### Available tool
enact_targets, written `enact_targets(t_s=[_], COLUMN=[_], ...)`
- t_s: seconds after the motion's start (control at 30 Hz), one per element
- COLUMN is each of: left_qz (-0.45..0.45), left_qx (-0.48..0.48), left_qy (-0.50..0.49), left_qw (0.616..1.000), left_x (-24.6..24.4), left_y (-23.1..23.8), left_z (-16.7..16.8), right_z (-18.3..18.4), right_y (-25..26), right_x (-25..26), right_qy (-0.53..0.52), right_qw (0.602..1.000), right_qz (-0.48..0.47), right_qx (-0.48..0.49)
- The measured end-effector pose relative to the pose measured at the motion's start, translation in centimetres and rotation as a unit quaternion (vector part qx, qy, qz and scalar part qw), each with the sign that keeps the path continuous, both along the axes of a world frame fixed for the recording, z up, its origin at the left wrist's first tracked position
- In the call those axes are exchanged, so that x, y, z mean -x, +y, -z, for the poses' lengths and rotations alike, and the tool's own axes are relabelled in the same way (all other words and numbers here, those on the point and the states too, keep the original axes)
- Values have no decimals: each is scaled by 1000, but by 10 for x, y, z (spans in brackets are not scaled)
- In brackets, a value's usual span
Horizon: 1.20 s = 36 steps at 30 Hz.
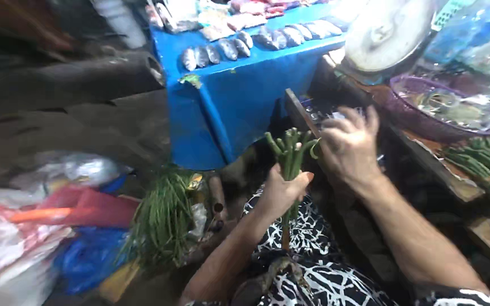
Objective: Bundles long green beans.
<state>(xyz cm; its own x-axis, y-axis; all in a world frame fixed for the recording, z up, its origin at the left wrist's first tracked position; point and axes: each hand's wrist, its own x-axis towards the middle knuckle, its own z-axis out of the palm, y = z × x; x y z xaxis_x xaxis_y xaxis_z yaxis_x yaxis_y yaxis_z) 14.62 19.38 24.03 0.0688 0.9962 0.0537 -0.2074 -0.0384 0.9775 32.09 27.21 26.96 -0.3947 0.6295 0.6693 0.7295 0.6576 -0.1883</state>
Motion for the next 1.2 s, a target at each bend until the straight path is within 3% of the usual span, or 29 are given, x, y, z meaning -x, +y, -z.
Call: enact_targets(t_s=[0.17, 0.27, 0.3, 0.37, 0.43, 0.5, 0.6, 0.67, 0.73, 0.87, 0.97, 1.03, 1.1, 1.17, 1.2], left_qz=[27, 122, 141, 148, 122, 94, 48, 6, -5, 82, 122, 136, 132, 105, 108], left_qx=[35, 24, 21, 18, 26, 26, 12, 9, 23, -53, -42, -8, 37, 17, 7], left_qy=[-137, -194, -202, -197, -175, -145, -85, 13, 188, 488, 571, 559, 496, 283, 114], left_qw=[990, 973, 969, 969, 977, 985, 995, 1000, 982, 867, 811, 818, 858, 953, 988], left_x=[2, 13, 15, 17, 18, 18, 15, 13, 13, 11, 2, -1, 5, 20, 25], left_y=[-3, -6, -7, -6, -4, -3, -2, -3, -7, -2, -5, -4, 2, 1, 0], left_z=[6, 14, 15, 16, 14, 13, 13, 7, -4, 2, 9, 7, -1, 1, 7], right_z=[35, 34, 31, 26, 22, 22, 24, 20, 14, 2, -14, -17, -13, 1, 12], right_y=[-21, -35, -37, -38, -42, -46, -52, -59, -66, -71, -87, -106, -109, -98, -87], right_x=[34, 32, 29, 20, 12, 6, -1, -3, -5, -16, -21, -18, -20, -31, -38], right_qy=[68, 176, 272, 472, 547, 567, 581, 557, 523, 487, 390, 281, 171, 169, 234], right_qw=[997, 963, 916, 752, 640, 583, 536, 551, 573, 615, 679, 732, 806, 850, 836], right_qz=[-36, -77, -110, -214, -282, -328, -382, -398, -414, -436, -461, -459, -422, -315, -274], right_qx=[29, 188, 273, 407, 460, 481, 479, 477, 476, 440, 417, 417, 378, 387, 414])
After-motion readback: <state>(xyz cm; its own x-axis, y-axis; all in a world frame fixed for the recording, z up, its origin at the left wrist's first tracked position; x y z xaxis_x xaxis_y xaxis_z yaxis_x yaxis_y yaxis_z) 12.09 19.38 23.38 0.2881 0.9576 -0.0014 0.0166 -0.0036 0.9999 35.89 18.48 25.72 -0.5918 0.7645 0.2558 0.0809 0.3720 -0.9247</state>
